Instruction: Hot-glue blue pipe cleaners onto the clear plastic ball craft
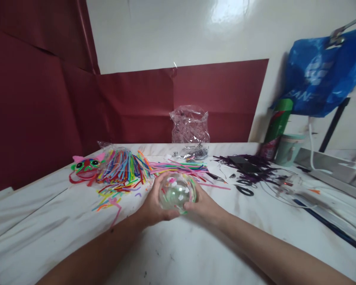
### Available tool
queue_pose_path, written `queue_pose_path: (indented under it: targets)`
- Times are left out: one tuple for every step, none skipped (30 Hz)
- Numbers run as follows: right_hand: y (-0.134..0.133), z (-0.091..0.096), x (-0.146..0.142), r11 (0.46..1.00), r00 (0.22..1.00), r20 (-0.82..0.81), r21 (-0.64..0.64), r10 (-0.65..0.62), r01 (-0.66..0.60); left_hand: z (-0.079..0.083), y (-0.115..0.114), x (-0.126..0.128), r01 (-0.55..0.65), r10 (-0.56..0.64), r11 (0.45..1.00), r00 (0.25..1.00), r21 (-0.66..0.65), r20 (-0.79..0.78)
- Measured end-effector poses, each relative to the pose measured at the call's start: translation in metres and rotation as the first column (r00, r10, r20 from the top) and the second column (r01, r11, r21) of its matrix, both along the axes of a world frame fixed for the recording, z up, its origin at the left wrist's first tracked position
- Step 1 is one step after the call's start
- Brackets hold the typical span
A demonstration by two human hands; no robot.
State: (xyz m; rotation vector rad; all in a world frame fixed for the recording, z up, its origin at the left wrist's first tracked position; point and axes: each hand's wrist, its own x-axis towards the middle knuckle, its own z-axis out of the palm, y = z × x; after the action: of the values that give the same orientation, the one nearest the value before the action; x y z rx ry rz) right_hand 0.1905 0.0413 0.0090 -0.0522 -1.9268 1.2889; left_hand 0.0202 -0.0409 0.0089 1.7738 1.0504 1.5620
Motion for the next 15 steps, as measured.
queue_pose_path:
  targets:
    - [-0.001, 0.001, 0.001, 0.998, 0.999, -0.006, 0.027, -0.048, 0.049, 0.002, -0.001, -0.002, -0.042, 0.043, 0.999, 0.996, 0.022, -0.084]
    - [-0.001, 0.001, 0.002, 0.989, 0.992, -0.003, 0.077, -0.128, 0.127, 0.004, 0.000, -0.005, -0.085, 0.091, 0.996, 0.981, 0.041, -0.169]
    - [0.000, 0.000, 0.004, 0.964, 0.975, -0.003, 0.146, -0.223, 0.221, 0.006, 0.000, -0.008, -0.119, 0.130, 0.991, 0.959, 0.057, -0.251]
    - [0.002, -0.001, 0.005, 0.924, 0.949, -0.012, 0.224, -0.316, 0.311, 0.008, 0.001, -0.011, -0.140, 0.153, 0.988, 0.937, 0.064, -0.315]
    - [0.004, -0.003, 0.006, 0.872, 0.918, -0.028, 0.302, -0.395, 0.384, 0.009, 0.002, -0.013, -0.148, 0.159, 0.987, 0.922, 0.058, -0.353]
    - [0.006, -0.006, 0.007, 0.817, 0.889, -0.045, 0.377, -0.455, 0.437, 0.009, 0.003, -0.014, -0.141, 0.144, 0.989, 0.922, 0.035, -0.361]
    - [0.007, -0.009, 0.007, 0.762, 0.866, -0.059, 0.447, -0.497, 0.469, 0.009, 0.004, -0.014, -0.122, 0.115, 0.992, 0.934, 0.000, -0.339]
    - [0.008, -0.011, 0.007, 0.711, 0.845, -0.067, 0.507, -0.530, 0.486, 0.008, 0.004, -0.012, -0.104, 0.089, 0.994, 0.952, -0.036, -0.294]
    - [0.008, -0.013, 0.007, 0.665, 0.828, -0.069, 0.560, -0.556, 0.494, 0.006, 0.004, -0.009, -0.092, 0.073, 0.993, 0.968, -0.068, -0.240]
    - [0.007, -0.015, 0.007, 0.625, 0.813, -0.067, 0.603, -0.579, 0.495, 0.004, 0.003, -0.004, -0.091, 0.073, 0.991, 0.980, -0.093, -0.185]
    - [0.006, -0.017, 0.007, 0.590, 0.798, -0.066, 0.637, -0.599, 0.496, 0.001, 0.002, 0.001, -0.101, 0.085, 0.989, 0.986, -0.110, -0.140]
    - [0.004, -0.018, 0.006, 0.563, 0.788, -0.067, 0.662, -0.613, 0.494, -0.001, 0.002, 0.006, -0.124, 0.112, 0.985, 0.988, -0.117, -0.107]
    - [0.002, -0.019, 0.006, 0.546, 0.782, -0.065, 0.680, -0.620, 0.489, -0.002, 0.001, 0.011, -0.159, 0.150, 0.980, 0.985, -0.119, -0.085]
    - [0.000, -0.019, 0.006, 0.538, 0.781, -0.061, 0.692, -0.622, 0.482, -0.004, 0.000, 0.015, -0.195, 0.188, 0.974, 0.979, -0.118, -0.074]
    - [-0.001, -0.019, 0.005, 0.540, 0.786, -0.055, 0.698, -0.616, 0.471, -0.004, 0.000, 0.017, -0.227, 0.220, 0.967, 0.973, -0.115, -0.071]
